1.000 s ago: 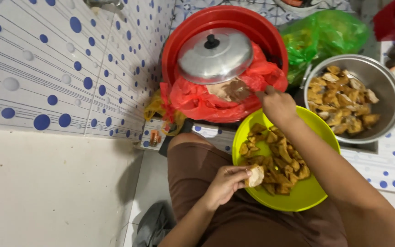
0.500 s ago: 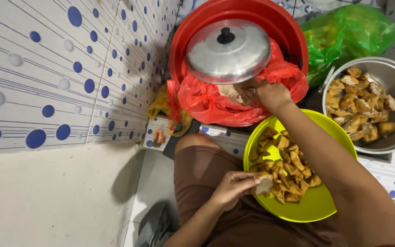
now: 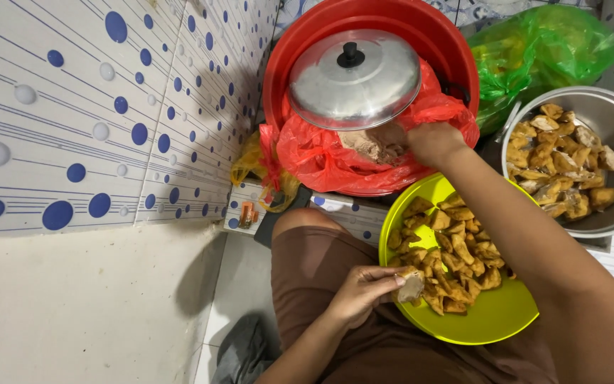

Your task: Stuffing fried food pieces with a white paste filling using a small tool while sitting on the floor.

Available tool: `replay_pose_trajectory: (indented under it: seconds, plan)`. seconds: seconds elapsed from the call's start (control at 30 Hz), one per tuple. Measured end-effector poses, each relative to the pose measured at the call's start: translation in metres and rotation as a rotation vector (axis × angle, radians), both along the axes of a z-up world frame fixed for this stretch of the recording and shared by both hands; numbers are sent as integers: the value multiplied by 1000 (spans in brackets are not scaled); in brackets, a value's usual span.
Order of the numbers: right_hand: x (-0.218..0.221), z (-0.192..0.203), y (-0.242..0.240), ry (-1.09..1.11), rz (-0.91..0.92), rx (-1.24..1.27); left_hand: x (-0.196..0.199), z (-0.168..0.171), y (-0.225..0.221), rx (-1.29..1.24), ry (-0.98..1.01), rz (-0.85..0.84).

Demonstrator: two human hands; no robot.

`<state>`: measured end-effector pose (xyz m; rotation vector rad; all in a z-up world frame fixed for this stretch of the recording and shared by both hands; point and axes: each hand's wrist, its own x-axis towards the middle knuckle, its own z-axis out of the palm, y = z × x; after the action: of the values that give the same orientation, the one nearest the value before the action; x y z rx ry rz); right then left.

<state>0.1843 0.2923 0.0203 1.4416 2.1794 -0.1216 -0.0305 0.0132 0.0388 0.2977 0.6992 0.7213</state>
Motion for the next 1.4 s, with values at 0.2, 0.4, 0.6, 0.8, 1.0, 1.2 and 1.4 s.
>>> replay_pose_trajectory:
  seconds: [0.2, 0.4, 0.6, 0.8, 1.0, 1.2, 1.4]
  plan:
    - [3, 32, -3, 137, -290, -183, 1, 2, 1, -7, 30, 8]
    - [54, -6, 4, 499, -387, -175, -2, -18, -3, -14, -45, 53]
    - [65, 55, -43, 693, -571, -139, -5, -6, 8, -36, -13, 207]
    - [77, 103, -147, 1030, -706, -74, -4, -1, 19, -98, -95, 350]
    - [61, 100, -266, 1302, -696, 36, 6, -1, 18, -165, -149, 411]
    - [51, 56, -324, 1362, -427, 291, 17, 0, 11, -234, -159, 436]
    - [24, 84, -341, 1055, -260, 533, 17, 0, 5, -228, -227, 396]
